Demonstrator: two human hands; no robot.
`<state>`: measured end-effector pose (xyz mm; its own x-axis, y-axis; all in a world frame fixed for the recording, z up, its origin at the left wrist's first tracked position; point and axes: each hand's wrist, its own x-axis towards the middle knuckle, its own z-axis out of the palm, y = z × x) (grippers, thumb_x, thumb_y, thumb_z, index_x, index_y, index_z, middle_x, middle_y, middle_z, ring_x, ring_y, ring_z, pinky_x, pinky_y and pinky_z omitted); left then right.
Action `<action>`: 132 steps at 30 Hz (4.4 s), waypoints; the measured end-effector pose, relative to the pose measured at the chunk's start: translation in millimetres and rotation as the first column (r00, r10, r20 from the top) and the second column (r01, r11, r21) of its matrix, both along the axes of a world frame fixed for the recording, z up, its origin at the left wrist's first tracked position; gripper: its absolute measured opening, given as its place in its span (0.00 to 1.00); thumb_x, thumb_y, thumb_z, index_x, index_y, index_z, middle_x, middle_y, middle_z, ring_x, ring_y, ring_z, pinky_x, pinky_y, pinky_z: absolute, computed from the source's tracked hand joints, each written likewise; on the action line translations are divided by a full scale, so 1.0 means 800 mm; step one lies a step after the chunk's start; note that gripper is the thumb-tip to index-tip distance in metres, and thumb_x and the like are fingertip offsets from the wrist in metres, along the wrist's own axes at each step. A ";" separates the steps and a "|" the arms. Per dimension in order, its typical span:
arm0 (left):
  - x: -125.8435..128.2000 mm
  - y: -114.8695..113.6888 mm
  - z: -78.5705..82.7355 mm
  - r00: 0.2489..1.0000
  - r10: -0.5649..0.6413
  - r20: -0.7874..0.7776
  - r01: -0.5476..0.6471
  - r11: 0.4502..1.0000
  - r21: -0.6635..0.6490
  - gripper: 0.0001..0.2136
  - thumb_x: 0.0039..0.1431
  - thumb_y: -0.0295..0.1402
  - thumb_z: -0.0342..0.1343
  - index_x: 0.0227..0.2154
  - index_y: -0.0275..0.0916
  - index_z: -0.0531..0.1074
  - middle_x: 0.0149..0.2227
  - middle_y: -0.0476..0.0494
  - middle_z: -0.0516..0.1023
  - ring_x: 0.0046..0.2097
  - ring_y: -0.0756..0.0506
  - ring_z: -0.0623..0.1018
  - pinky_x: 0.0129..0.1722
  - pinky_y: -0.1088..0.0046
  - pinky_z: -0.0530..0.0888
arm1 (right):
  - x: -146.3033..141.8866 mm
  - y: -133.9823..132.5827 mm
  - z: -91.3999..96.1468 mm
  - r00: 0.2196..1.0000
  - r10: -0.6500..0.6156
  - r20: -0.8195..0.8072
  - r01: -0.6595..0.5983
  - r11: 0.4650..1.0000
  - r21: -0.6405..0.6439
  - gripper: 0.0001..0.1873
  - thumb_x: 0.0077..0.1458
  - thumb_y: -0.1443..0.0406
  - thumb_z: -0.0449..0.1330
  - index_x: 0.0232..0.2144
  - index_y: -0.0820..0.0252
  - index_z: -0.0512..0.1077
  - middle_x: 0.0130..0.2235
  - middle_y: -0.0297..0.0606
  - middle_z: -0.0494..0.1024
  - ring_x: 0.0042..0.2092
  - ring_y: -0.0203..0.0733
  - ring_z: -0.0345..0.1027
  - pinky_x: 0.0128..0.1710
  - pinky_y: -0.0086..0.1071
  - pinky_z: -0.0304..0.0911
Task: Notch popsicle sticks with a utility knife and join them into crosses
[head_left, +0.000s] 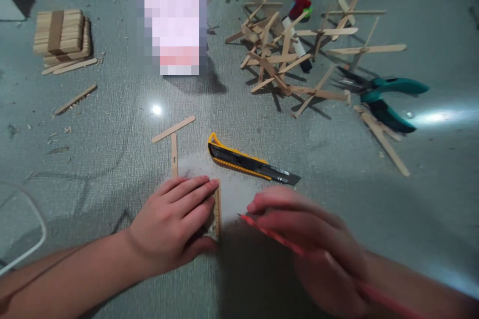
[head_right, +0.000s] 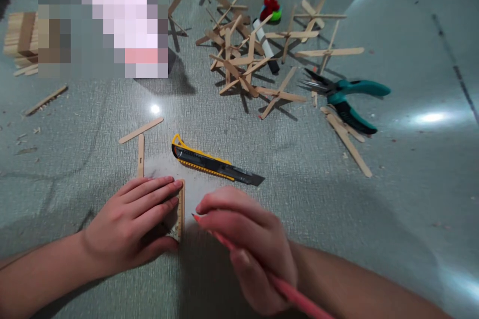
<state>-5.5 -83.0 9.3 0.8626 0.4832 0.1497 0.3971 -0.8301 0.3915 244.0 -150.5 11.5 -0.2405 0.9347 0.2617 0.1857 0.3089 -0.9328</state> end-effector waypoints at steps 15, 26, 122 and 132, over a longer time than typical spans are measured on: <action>0.000 0.001 0.003 1.000 0.004 -0.001 -0.004 1.000 -0.023 0.21 0.66 0.48 0.55 0.47 0.33 0.74 0.62 0.36 0.72 0.62 0.36 0.73 0.58 0.55 0.71 | -0.021 0.028 -0.013 0.993 0.005 0.117 0.001 0.999 -0.052 0.13 0.50 0.77 0.60 0.28 0.56 0.63 0.31 0.30 0.75 0.30 0.30 0.68 0.31 0.24 0.64; 0.000 0.001 0.001 1.000 0.005 -0.004 -0.005 1.000 -0.019 0.21 0.66 0.47 0.55 0.48 0.33 0.74 0.62 0.37 0.72 0.62 0.36 0.73 0.58 0.55 0.72 | -0.021 0.030 -0.014 0.989 0.008 0.149 -0.002 0.999 -0.041 0.12 0.53 0.76 0.59 0.27 0.56 0.62 0.32 0.31 0.75 0.30 0.31 0.68 0.30 0.26 0.64; 0.002 -0.003 0.003 0.999 -0.029 0.023 0.028 0.999 0.038 0.18 0.67 0.43 0.56 0.49 0.33 0.75 0.60 0.37 0.75 0.61 0.37 0.74 0.61 0.56 0.70 | -0.007 0.032 -0.004 0.681 -0.024 0.732 -0.420 0.806 0.417 0.14 0.66 0.71 0.52 0.44 0.62 0.78 0.48 0.49 0.81 0.45 0.50 0.68 0.44 0.45 0.65; 0.000 0.000 0.000 0.998 -0.011 0.062 0.010 1.000 0.007 0.24 0.66 0.46 0.57 0.53 0.29 0.72 0.59 0.38 0.75 0.61 0.39 0.74 0.62 0.60 0.69 | -0.002 0.029 -0.002 0.653 -0.004 0.757 -0.452 0.800 0.394 0.14 0.67 0.70 0.52 0.45 0.64 0.78 0.50 0.50 0.81 0.45 0.50 0.69 0.43 0.45 0.65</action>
